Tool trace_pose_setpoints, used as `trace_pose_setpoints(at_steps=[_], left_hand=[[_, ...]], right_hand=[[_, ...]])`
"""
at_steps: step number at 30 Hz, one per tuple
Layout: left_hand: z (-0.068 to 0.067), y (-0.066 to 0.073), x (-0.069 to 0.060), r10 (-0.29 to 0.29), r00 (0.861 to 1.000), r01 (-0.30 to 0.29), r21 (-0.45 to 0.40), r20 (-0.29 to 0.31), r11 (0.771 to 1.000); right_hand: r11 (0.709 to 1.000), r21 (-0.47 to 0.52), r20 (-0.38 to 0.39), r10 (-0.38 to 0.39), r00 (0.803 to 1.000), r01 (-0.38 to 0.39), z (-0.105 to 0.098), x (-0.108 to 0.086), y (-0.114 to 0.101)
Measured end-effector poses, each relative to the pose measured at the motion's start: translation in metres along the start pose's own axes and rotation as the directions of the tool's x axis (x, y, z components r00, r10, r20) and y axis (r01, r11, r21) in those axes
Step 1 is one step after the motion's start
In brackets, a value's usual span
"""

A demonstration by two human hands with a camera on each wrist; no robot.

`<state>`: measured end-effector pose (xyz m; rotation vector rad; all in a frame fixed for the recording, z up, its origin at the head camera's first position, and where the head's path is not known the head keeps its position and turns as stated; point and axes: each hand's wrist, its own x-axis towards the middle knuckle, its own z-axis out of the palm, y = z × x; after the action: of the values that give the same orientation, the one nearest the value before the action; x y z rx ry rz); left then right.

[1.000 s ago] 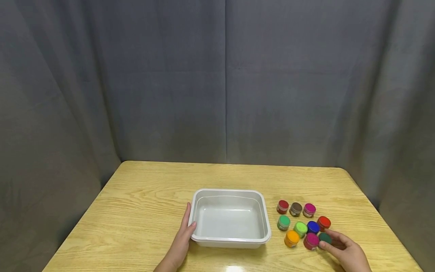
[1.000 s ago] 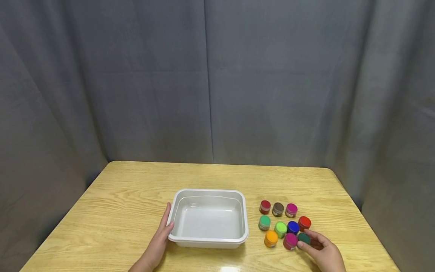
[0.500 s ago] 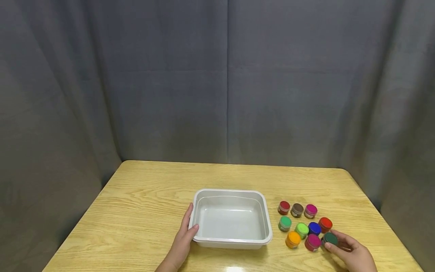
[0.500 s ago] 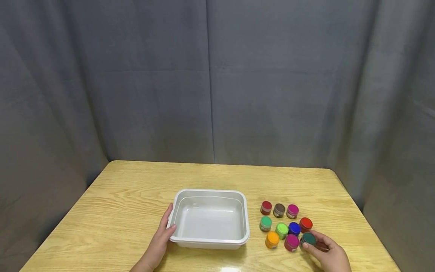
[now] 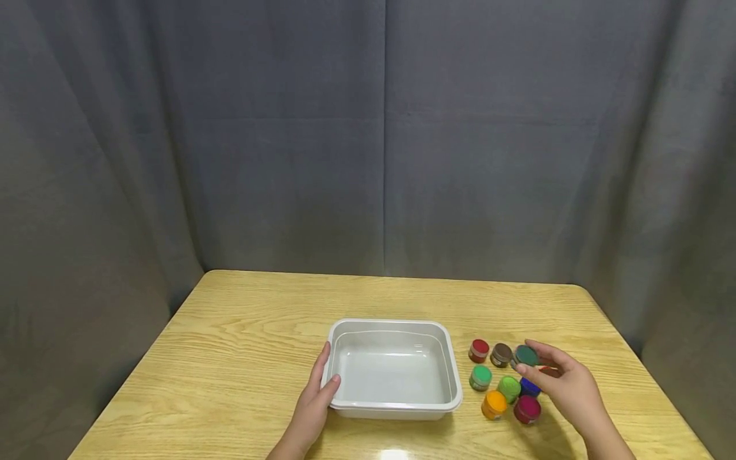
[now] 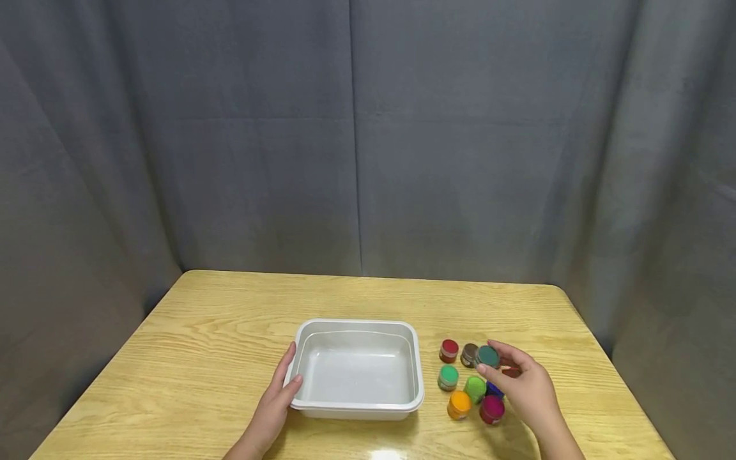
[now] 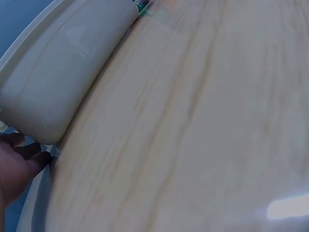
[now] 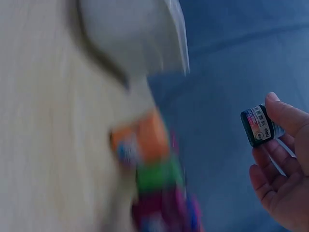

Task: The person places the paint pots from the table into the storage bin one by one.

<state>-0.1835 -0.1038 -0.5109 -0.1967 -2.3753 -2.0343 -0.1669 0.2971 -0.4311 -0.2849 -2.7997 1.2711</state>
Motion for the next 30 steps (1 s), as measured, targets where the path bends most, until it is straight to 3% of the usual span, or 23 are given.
trace_pose_setpoints(at_steps=[5,10,19,30], left_hand=[[0.0,0.0,0.0,-0.013,1.0,0.013,-0.003,-0.01,1.0],[0.001,-0.001,-0.001,-0.019,1.0,0.019,-0.007,-0.011,1.0],[0.001,0.002,-0.003,-0.002,1.0,0.002,0.02,-0.015,1.0],[0.0,0.0,0.001,0.006,1.0,-0.006,-0.006,0.004,1.0]], right_hand=[[0.985,0.132,0.043,-0.119,0.992,0.113,0.032,0.012,-0.05],[0.953,0.252,0.148,-0.208,0.967,0.167,0.069,0.024,-0.085],[0.927,0.334,0.226,-0.256,0.94,0.172,0.113,0.04,-0.11],[0.931,0.348,0.298,-0.222,0.928,0.11,0.152,0.053,-0.134]])
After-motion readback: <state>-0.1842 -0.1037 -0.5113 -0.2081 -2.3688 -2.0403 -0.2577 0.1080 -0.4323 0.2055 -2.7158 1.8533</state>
